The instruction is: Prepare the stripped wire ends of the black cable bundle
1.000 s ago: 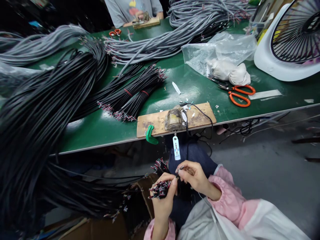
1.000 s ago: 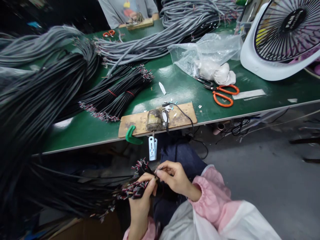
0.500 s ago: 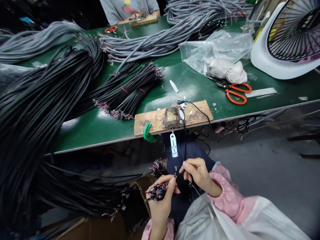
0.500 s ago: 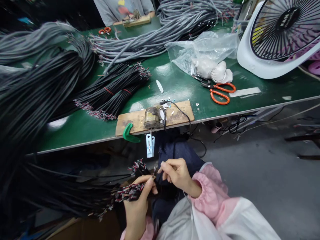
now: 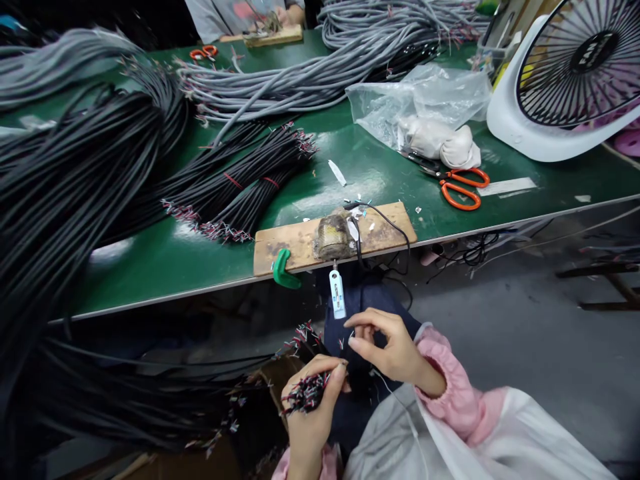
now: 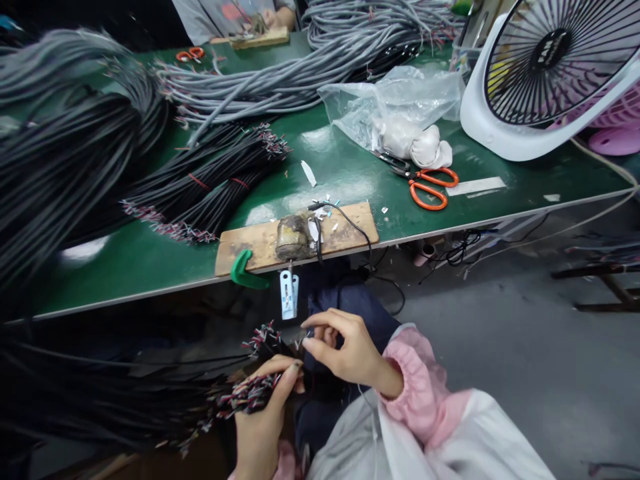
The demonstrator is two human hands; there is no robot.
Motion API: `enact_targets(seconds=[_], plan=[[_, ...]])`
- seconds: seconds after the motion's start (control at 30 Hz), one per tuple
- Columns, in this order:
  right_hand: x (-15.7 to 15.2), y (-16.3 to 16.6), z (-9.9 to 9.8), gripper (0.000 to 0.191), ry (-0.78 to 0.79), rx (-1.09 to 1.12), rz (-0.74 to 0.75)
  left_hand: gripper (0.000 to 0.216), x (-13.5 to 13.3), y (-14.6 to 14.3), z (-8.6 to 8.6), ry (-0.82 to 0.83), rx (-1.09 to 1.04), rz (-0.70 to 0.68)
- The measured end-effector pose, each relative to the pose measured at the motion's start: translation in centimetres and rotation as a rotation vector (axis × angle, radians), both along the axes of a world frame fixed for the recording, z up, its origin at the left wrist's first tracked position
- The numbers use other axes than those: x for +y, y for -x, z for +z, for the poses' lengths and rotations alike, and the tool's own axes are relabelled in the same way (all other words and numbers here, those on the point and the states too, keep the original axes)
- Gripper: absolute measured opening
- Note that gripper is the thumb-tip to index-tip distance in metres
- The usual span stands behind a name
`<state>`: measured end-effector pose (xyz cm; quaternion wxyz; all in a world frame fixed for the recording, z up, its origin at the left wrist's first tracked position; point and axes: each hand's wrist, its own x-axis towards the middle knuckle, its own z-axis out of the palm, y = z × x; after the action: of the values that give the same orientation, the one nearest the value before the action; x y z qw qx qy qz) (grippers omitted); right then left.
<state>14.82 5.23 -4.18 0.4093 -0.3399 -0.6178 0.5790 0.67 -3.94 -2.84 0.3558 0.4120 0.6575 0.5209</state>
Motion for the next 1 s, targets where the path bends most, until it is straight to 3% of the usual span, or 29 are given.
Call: enact_targets(seconds=[0.2,0.3,0.4,0.5,0.63,0.8,1.0], plan=[[-0.8,2.6,-3.0,0.012,0.058,-0.118,0.074,0.013,-0.3,0.6,-1.0,-0.065,0.048,-0.066],[-1.1,3.2,-3.4,0.011,0.128,-0.122,0.096,0.012,-0.5,0.7,-1.0,-0.056,0.079,-0.045],[-1.2,2.4,-2.5,0.013,0.101,-0.053,0.024,0.015,-0.7,0.7,-0.7,-0.01,0.109,0.014],[-0.9,0.9,-0.8,0.016,-0.048,0.038,0.006,0.017,-0.8,0.7,-0.5,0.0,0.135,0.027],[-0.7,-0.2,0.6,0.018,-0.194,0.024,0.131,0.013,-0.7,0.6,-0.3,-0.039,0.209,0.032],[-0.9,0.3,0.9,0.018,-0.204,-0.007,0.115,0.009,-0.7,0.2,0.1,-0.084,0.261,0.006],[-1.3,0.3,0.4,0.015,-0.205,0.007,0.107,0.006,-0.7,0.1,0.0,-0.092,0.246,0.08]])
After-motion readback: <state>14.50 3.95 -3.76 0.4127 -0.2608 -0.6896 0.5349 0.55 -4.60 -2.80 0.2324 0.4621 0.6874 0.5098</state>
